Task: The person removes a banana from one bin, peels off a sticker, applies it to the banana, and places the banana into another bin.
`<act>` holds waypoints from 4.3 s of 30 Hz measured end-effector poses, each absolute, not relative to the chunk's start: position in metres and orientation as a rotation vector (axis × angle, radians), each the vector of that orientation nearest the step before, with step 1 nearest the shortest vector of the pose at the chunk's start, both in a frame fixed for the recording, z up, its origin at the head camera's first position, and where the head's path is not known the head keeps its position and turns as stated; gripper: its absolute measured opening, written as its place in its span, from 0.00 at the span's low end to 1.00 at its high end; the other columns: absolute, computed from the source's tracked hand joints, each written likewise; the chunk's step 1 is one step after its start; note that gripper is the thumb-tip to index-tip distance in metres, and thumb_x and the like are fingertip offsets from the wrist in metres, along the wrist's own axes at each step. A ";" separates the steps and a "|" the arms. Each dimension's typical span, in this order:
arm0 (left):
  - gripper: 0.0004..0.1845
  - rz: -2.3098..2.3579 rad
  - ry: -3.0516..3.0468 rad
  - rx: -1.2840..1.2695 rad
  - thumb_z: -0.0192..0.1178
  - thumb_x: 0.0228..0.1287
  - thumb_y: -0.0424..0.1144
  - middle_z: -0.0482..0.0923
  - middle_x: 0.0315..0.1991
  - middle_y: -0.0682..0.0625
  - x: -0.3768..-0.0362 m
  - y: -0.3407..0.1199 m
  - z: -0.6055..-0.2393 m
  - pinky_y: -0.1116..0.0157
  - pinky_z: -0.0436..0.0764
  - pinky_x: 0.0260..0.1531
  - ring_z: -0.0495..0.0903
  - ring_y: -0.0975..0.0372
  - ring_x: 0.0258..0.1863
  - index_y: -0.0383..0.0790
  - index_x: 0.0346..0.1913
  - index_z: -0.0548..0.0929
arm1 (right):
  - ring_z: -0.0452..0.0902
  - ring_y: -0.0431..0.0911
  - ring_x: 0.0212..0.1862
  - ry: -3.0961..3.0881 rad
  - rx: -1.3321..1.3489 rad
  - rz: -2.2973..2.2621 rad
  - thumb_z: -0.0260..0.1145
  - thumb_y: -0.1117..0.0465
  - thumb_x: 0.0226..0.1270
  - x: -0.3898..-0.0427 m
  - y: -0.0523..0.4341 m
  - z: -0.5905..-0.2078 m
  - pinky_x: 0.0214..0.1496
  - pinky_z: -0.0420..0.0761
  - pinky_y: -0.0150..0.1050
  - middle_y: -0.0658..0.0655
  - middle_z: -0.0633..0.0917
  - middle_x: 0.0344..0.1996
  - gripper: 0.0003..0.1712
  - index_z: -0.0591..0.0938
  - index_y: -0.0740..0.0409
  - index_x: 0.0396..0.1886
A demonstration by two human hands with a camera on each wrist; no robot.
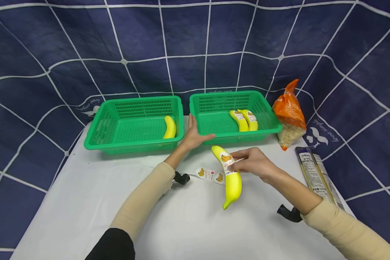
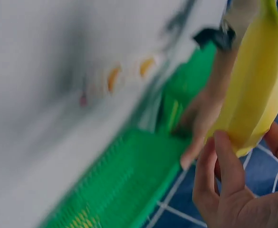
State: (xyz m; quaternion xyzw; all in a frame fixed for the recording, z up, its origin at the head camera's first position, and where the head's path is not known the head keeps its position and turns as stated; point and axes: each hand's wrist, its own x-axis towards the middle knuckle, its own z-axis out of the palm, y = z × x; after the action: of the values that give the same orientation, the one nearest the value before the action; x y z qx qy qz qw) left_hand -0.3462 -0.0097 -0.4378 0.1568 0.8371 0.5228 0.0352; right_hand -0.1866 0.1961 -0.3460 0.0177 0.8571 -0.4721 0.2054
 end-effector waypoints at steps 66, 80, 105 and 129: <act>0.68 1.620 2.564 0.469 0.73 0.50 0.57 0.15 0.77 0.58 -0.345 -0.013 -0.445 0.47 0.60 0.73 0.38 0.51 0.79 0.43 0.77 0.30 | 0.80 0.36 0.36 2.231 -0.037 -0.929 0.67 0.58 0.67 -0.477 0.261 -0.361 0.53 0.83 0.36 0.43 0.83 0.35 0.40 0.61 0.73 0.70; 0.69 1.597 2.568 0.473 0.73 0.50 0.58 0.14 0.77 0.61 -0.341 -0.011 -0.449 0.46 0.60 0.72 0.38 0.52 0.79 0.43 0.77 0.30 | 0.75 0.38 0.28 2.288 -0.020 -0.690 0.68 0.63 0.64 -0.477 0.247 -0.380 0.39 0.81 0.31 0.49 0.82 0.25 0.22 0.78 0.74 0.52; 0.69 1.599 2.611 0.497 0.73 0.50 0.57 0.17 0.78 0.55 -0.345 -0.012 -0.445 0.48 0.65 0.70 0.41 0.51 0.79 0.41 0.77 0.30 | 0.83 0.48 0.41 2.318 0.088 -0.719 0.67 0.67 0.64 -0.474 0.235 -0.362 0.62 0.79 0.47 0.61 0.86 0.36 0.26 0.73 0.80 0.56; 0.69 1.654 2.589 0.385 0.77 0.46 0.51 0.24 0.80 0.49 -0.340 -0.018 -0.434 0.47 0.55 0.74 0.38 0.49 0.79 0.42 0.78 0.34 | 0.75 0.67 0.58 2.562 -0.239 -0.569 0.68 0.56 0.64 -0.439 0.232 -0.320 0.57 0.81 0.51 0.79 0.74 0.58 0.38 0.68 0.81 0.63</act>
State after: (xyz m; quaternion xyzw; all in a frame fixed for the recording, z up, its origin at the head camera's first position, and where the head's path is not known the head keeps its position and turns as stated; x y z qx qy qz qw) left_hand -0.3403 -0.0177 -0.4343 0.1243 0.8360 0.5340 0.0227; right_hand -0.4386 0.2318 -0.3203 -0.0877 0.9412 -0.2090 0.2505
